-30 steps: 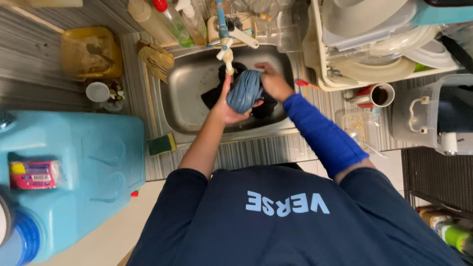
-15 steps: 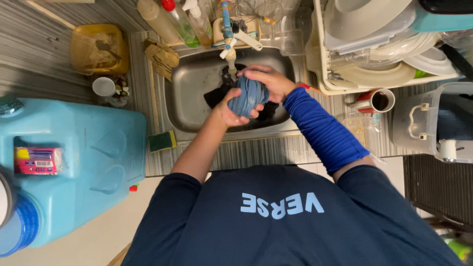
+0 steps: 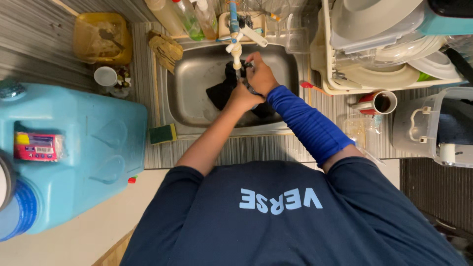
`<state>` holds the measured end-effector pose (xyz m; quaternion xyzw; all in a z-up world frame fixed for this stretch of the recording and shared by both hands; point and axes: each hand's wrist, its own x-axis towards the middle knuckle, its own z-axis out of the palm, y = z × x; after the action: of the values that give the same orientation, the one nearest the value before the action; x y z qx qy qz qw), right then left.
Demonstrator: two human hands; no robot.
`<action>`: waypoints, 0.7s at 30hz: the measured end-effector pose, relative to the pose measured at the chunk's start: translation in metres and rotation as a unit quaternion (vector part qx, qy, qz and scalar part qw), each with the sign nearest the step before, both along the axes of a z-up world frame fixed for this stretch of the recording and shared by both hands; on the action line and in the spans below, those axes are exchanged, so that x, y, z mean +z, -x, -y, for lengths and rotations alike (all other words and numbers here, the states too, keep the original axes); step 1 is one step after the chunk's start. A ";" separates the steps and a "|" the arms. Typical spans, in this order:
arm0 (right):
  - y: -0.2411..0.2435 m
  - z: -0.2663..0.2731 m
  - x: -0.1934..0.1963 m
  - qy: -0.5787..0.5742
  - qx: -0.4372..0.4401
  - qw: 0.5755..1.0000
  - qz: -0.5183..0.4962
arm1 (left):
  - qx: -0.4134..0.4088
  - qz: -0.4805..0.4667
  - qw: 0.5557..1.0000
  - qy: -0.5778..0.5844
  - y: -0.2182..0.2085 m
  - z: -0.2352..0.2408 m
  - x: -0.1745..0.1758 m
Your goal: The person washes several dark-colored garments by hand in a kitchen sink under running water. They repeatedly wet, rub, and rinse the items, then wring them out and place them aside. A clear plastic container is also rinsed and set down during the process.
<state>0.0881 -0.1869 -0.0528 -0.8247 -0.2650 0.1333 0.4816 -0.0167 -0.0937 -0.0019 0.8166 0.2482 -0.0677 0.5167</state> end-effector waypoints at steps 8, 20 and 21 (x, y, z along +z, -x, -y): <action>0.003 0.020 0.035 0.061 0.023 0.997 -0.050 | -0.056 -0.007 0.996 0.069 0.000 -0.014 -0.021; 0.017 0.069 0.213 0.028 0.317 0.834 0.451 | -0.240 -0.198 0.846 0.433 -0.024 -0.047 0.089; 0.014 0.065 0.215 0.078 0.325 0.827 0.453 | -0.260 -0.201 0.881 0.340 -0.025 -0.040 0.100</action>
<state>0.0738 -0.2516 0.1625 -0.6932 -0.6949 -0.0857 0.1707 0.0085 -0.0534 0.0982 0.5952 0.0871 -0.4421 0.6654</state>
